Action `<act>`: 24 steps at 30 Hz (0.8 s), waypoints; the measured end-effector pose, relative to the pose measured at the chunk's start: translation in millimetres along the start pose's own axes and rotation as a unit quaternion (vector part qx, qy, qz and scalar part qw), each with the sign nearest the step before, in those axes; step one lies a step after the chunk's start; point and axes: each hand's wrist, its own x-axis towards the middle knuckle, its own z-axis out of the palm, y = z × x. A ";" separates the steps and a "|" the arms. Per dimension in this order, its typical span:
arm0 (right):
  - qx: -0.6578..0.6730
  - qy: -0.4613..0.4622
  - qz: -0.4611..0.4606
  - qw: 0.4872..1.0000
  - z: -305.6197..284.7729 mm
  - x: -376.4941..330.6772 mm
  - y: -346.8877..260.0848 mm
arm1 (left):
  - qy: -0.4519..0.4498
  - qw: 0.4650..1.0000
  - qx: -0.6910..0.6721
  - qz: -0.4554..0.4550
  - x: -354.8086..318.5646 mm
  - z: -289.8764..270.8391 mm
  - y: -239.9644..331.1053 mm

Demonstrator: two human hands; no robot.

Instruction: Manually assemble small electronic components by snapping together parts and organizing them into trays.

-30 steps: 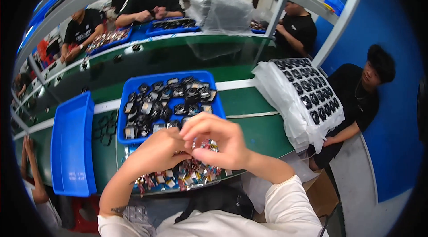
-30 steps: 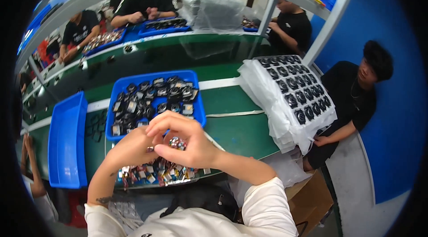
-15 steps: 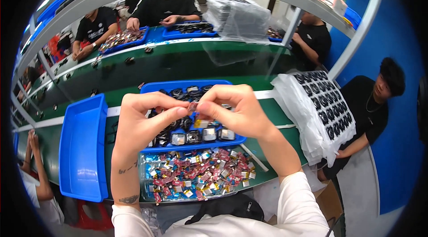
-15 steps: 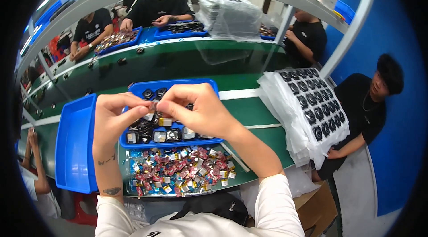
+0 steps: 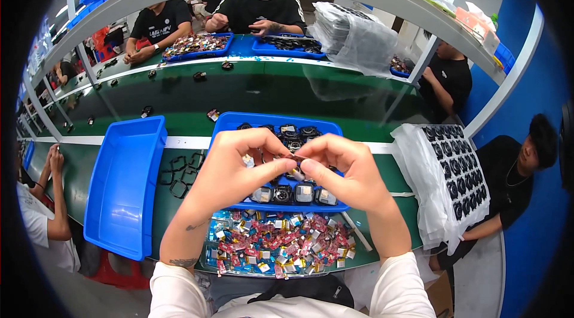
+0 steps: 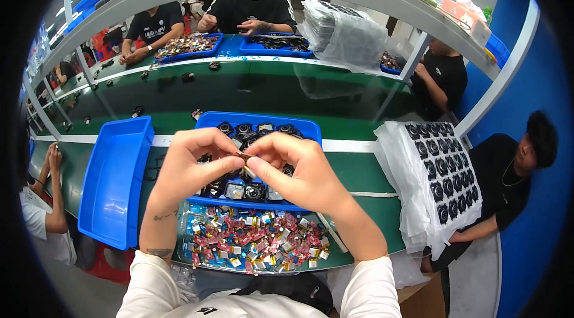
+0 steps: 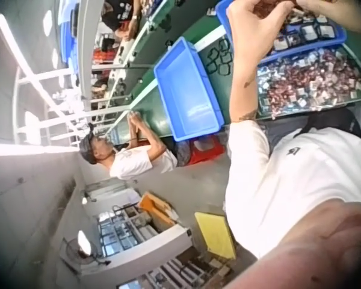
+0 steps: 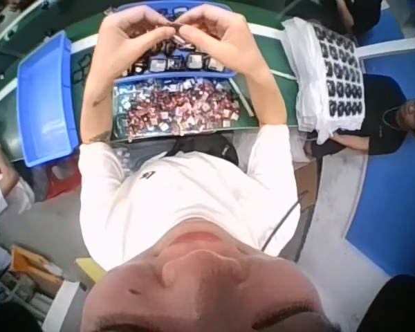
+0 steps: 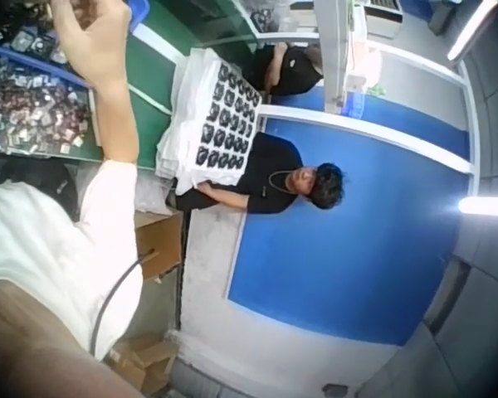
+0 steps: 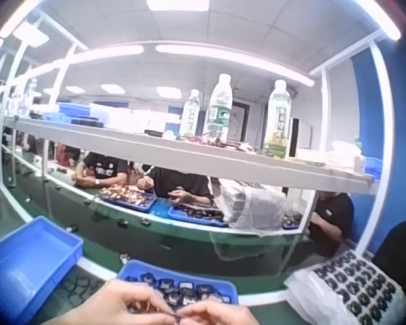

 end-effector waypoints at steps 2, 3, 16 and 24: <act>0.120 0.027 0.042 0.992 -3.9 -0.6 -0.3 | 0.003 0.999 -0.053 -0.005 1.1 0.4 -2.7; 0.119 0.033 0.042 0.991 -7.1 0.8 2.4 | 0.009 0.994 -0.107 -0.007 4.1 0.7 -4.1; -0.206 0.112 -0.189 0.953 -2.0 10.6 11.6 | 0.024 0.994 -0.097 -0.046 9.4 19.2 -10.1; 0.090 0.065 0.054 0.992 -9.7 7.3 15.5 | 0.094 0.992 0.050 0.062 7.6 17.0 -7.9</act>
